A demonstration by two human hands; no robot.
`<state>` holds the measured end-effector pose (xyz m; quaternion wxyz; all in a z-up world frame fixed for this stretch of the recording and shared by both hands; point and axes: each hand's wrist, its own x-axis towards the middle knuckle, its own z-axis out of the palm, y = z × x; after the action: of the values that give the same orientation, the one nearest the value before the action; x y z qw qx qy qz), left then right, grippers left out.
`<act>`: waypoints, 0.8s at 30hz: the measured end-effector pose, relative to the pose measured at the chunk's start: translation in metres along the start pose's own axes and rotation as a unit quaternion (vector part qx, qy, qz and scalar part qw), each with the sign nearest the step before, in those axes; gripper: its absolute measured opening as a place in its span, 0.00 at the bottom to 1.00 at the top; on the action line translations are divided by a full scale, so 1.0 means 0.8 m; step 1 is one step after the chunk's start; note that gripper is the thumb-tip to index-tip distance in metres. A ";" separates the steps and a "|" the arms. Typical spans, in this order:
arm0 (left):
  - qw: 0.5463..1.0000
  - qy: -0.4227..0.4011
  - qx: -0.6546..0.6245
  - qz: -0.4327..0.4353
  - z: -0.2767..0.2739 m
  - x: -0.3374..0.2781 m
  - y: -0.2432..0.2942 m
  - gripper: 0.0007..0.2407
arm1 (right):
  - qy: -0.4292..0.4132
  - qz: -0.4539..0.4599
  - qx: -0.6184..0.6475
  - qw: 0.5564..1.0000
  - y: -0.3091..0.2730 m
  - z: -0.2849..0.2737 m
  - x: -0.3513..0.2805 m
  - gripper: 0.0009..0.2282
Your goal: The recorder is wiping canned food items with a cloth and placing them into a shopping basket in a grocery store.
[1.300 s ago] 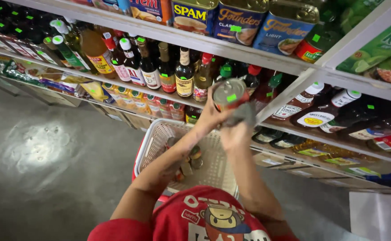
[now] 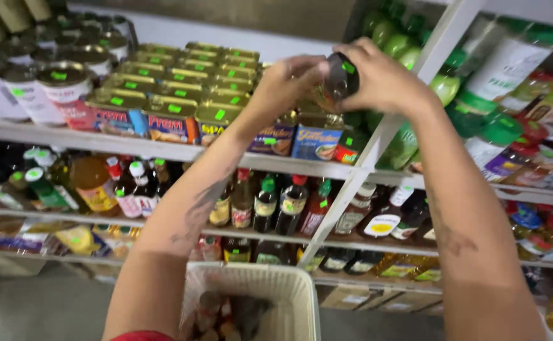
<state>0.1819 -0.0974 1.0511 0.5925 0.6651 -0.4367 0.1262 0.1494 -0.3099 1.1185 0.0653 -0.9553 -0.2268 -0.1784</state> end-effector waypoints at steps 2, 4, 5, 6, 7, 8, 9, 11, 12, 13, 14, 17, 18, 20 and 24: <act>0.973 0.108 0.192 0.069 0.008 0.054 -0.033 0.13 | -0.070 0.047 -0.108 0.991 0.011 -0.012 0.035 0.50; 0.969 0.148 0.196 0.020 0.027 0.094 -0.080 0.13 | -0.075 0.045 -0.172 0.981 0.039 0.004 0.062 0.44; 0.961 0.186 0.201 -0.035 0.037 0.114 -0.104 0.17 | -0.083 0.043 -0.231 0.969 0.055 0.012 0.076 0.38; 0.962 0.186 0.198 -0.032 0.045 0.126 -0.111 0.17 | -0.082 0.046 -0.233 0.968 0.060 0.021 0.087 0.38; 0.959 0.169 0.205 -0.100 0.052 0.137 -0.118 0.14 | -0.119 0.086 -0.262 0.954 0.066 0.029 0.099 0.39; 0.951 0.152 0.209 -0.170 0.060 0.146 -0.127 0.12 | -0.157 0.126 -0.290 0.936 0.072 0.041 0.110 0.40; 0.952 0.152 0.205 -0.170 0.073 0.155 -0.153 0.12 | -0.160 0.127 -0.292 0.934 0.078 0.045 0.106 0.40; 0.944 0.192 0.231 -0.133 0.092 0.174 -0.204 0.10 | -0.169 0.208 -0.245 0.932 0.089 0.054 0.105 0.27; 0.945 0.192 0.231 -0.132 0.099 0.174 -0.218 0.10 | -0.168 0.208 -0.245 0.932 0.104 0.069 0.111 0.27; 0.937 0.201 0.254 -0.131 0.106 0.175 -0.233 0.08 | -0.168 0.193 -0.295 0.920 0.119 0.083 0.117 0.20; 0.929 0.207 0.276 -0.131 0.117 0.174 -0.247 0.07 | -0.170 0.179 -0.345 0.905 0.137 0.098 0.119 0.14; 0.917 0.102 0.334 -0.194 0.114 0.167 -0.239 0.06 | -0.150 0.165 -0.350 0.910 0.170 0.130 0.124 0.15; 0.917 0.097 0.333 -0.196 0.117 0.167 -0.247 0.06 | -0.154 0.168 -0.349 0.909 0.173 0.139 0.122 0.15; 0.899 0.129 0.373 -0.190 0.121 0.164 -0.262 0.03 | -0.108 0.164 -0.341 0.919 0.176 0.159 0.119 0.13; 0.895 0.116 0.390 -0.185 0.127 0.155 -0.254 0.13 | -0.085 0.167 -0.315 0.931 0.206 0.189 0.122 0.11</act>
<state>0.3678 -0.2590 0.9710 0.3449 0.8920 -0.1499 0.2508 0.3532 -0.3851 1.0075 -0.2295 -0.9624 -0.0014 -0.1453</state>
